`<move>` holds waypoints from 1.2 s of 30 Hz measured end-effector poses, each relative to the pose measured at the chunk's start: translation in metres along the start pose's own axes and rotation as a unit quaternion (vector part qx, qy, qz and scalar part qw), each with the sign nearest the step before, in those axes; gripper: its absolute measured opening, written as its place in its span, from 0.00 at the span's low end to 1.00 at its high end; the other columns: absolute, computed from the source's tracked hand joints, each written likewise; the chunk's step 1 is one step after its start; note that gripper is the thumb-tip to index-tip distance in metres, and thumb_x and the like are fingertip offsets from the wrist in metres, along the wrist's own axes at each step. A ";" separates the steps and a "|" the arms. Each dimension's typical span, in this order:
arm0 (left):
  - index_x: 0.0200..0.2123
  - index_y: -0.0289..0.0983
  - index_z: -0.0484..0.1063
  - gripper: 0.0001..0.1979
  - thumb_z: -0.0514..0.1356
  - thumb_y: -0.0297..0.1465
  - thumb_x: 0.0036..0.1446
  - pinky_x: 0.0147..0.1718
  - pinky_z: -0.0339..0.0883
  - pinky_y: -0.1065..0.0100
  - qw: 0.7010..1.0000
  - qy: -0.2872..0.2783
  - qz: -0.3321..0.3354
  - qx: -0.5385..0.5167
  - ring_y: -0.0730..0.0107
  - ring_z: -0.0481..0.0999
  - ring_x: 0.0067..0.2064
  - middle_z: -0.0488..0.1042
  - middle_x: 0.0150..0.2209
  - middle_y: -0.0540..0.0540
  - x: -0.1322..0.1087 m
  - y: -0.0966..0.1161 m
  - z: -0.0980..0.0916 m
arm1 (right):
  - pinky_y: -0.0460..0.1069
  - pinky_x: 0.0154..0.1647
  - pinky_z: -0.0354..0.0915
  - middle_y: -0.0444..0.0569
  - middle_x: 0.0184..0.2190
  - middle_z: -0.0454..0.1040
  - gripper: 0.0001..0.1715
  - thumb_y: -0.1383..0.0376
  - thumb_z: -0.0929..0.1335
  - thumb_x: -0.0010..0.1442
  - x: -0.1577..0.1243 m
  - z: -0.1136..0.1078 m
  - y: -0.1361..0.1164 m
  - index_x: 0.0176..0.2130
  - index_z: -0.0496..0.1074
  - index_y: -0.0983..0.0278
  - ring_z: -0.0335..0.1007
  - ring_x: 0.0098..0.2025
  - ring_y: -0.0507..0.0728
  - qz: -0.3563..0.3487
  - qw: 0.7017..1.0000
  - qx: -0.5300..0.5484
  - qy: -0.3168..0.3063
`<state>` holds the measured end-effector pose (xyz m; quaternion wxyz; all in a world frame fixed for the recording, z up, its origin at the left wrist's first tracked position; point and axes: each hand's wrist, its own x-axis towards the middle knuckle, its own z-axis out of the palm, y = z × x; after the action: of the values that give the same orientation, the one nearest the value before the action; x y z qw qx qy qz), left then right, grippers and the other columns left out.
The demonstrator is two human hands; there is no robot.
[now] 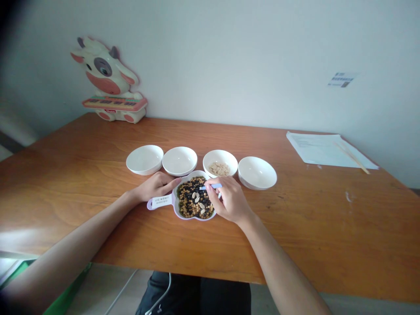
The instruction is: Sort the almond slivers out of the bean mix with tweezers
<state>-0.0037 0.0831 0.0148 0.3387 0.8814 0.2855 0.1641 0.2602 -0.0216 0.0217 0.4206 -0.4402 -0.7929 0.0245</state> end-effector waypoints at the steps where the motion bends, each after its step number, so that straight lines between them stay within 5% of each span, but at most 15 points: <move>1: 0.16 0.34 0.60 0.32 0.47 0.43 0.72 0.17 0.50 0.75 1.000 -0.002 -0.004 -0.002 0.80 0.57 0.19 0.61 0.16 0.51 0.000 0.001 0.000 | 0.54 0.40 0.68 0.48 0.35 0.79 0.05 0.68 0.65 0.68 0.000 -0.001 0.000 0.43 0.70 0.60 0.74 0.34 0.57 -0.004 1.000 0.003 -0.008; 8: 0.17 0.33 0.63 0.32 0.47 0.44 0.72 0.18 0.50 0.74 1.000 -0.008 -0.008 -0.003 0.79 0.57 0.19 0.62 0.16 0.50 0.000 0.000 0.000 | 0.55 0.42 0.71 0.49 0.37 0.81 0.08 0.68 0.64 0.69 0.001 -0.006 0.001 0.45 0.70 0.60 0.78 0.38 0.59 -0.026 1.000 0.015 -0.004; 12: 0.16 0.33 0.61 0.33 0.47 0.44 0.72 0.18 0.48 0.74 1.000 -0.005 -0.009 -0.004 0.80 0.55 0.19 0.60 0.16 0.51 0.000 0.000 0.000 | 0.53 0.44 0.73 0.49 0.41 0.81 0.10 0.67 0.62 0.71 0.000 -0.003 0.000 0.50 0.70 0.59 0.79 0.42 0.57 0.022 0.998 0.053 0.029; 21: 0.17 0.34 0.59 0.32 0.47 0.43 0.73 0.19 0.50 0.74 1.000 -0.010 -0.004 0.002 0.80 0.56 0.20 0.60 0.16 0.52 0.000 -0.002 0.000 | 0.49 0.29 0.73 0.48 0.33 0.78 0.05 0.62 0.67 0.69 0.001 0.007 0.000 0.45 0.68 0.59 0.78 0.33 0.56 0.110 0.987 0.064 0.103; 28: 0.17 0.35 0.56 0.32 0.47 0.44 0.73 0.19 0.50 0.75 1.000 -0.004 0.001 -0.001 0.80 0.56 0.20 0.59 0.16 0.52 0.000 -0.003 0.000 | 0.54 0.47 0.76 0.51 0.45 0.79 0.10 0.65 0.65 0.70 0.004 0.005 0.000 0.49 0.73 0.59 0.78 0.48 0.59 0.090 0.991 0.081 0.064; 36: 0.17 0.35 0.57 0.31 0.47 0.43 0.73 0.18 0.48 0.75 1.000 -0.004 0.006 -0.003 0.80 0.56 0.19 0.60 0.16 0.52 0.001 -0.001 0.001 | 0.52 0.41 0.77 0.50 0.41 0.80 0.06 0.64 0.67 0.68 0.005 0.006 -0.004 0.46 0.72 0.59 0.79 0.42 0.58 0.116 0.985 0.081 0.094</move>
<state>-0.0032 0.0841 0.0136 0.3413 0.8829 0.2780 0.1635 0.2519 -0.0186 0.0226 0.5221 -0.4938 -0.6888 0.0954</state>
